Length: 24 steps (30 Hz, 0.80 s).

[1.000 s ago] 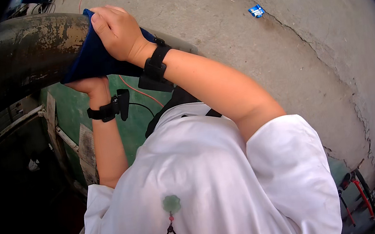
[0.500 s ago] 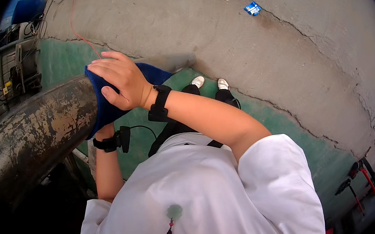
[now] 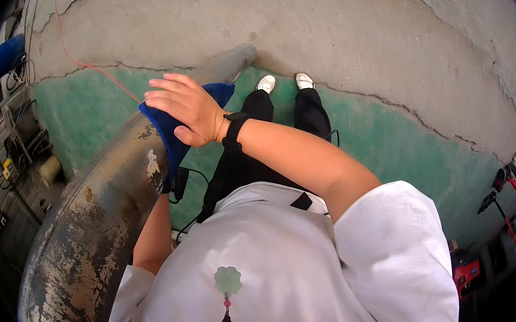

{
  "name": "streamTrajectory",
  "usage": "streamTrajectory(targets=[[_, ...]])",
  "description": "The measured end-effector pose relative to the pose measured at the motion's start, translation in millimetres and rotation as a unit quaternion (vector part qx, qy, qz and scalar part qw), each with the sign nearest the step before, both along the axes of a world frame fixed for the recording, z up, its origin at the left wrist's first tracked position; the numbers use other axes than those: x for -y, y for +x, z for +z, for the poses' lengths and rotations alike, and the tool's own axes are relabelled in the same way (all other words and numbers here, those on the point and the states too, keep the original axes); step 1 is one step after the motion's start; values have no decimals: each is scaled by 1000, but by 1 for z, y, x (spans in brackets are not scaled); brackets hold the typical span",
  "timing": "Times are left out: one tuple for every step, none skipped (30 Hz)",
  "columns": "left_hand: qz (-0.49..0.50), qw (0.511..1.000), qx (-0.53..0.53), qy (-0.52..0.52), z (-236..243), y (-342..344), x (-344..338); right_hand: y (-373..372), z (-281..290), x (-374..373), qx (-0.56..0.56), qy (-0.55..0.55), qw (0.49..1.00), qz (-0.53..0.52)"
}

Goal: The person wipes the exterior of a blue barrel, a metal pole, and a red lifting tool using a blue cloth.

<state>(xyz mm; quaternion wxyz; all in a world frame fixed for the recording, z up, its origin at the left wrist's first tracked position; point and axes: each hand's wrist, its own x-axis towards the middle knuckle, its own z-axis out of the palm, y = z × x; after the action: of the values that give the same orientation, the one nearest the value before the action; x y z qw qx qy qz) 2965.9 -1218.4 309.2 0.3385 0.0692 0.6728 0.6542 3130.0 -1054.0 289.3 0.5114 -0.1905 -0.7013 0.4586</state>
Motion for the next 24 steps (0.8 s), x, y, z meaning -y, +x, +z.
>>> streamTrajectory(targets=[[-3,1000,-3,4,-3,-2,-6,0,-6,-1,4,3,1000,-5],[-6,1000,-1,10,-1,-3,-13,-1,-11,1,4,12,1000,-13],[-10,1000,2,16,-1,-5,-17,-2,-15,4,19,6,1000,-18],[-11,1000,1,23,-1,-6,-20,-2,-14,5,32,0,999,-21],[-11,1000,3,29,0,-6,-23,1,-13,6,31,7,999,-27],[-13,999,5,32,1,-6,-26,5,-13,8,88,25,995,-46],[-14,999,7,37,3,-6,-29,9,-11,9,145,42,986,-65],[-14,999,13,39,7,-5,-30,11,-7,15,146,43,986,-74],[-15,999,18,39,9,-5,-31,13,-2,25,204,19,970,-133],[-12,999,26,42,12,-3,-32,14,3,33,262,-7,946,-191],[-6,999,33,41,16,0,-29,13,8,44,265,-9,944,-197],[3,998,41,39,20,3,-27,8,13,55,270,-143,932,-196],[10,998,45,40,27,8,-27,4,19,60,267,-273,904,-191],[15,998,45,41,35,13,-27,3,22,60,216,-398,886,-104],[17,998,39,42,42,20,-25,2,26,61,179,-484,856,-29],[11,999,17,50,53,25,-25,-3,30,59,178,-488,854,-14],[4,999,-8,53,65,32,-26,-5,38,55,178,-492,852,3],[-20,996,-61,55,78,37,-28,-2,45,55,179,-488,854,9],[-10,996,-65,58,90,42,-27,2,64,50,182,-483,856,35],[18,993,-82,82,100,48,-28,5,81,46,184,-476,857,61],[46,989,-98,104,110,54,-28,8,91,45,187,-470,859,71],[59,987,-103,108,119,58,-27,11,100,46,169,-420,888,83],[51,981,-131,136,127,63,-26,16,110,46,152,-370,912,94],[43,973,-158,163,134,68,-25,21,121,46,127,-342,928,75]])
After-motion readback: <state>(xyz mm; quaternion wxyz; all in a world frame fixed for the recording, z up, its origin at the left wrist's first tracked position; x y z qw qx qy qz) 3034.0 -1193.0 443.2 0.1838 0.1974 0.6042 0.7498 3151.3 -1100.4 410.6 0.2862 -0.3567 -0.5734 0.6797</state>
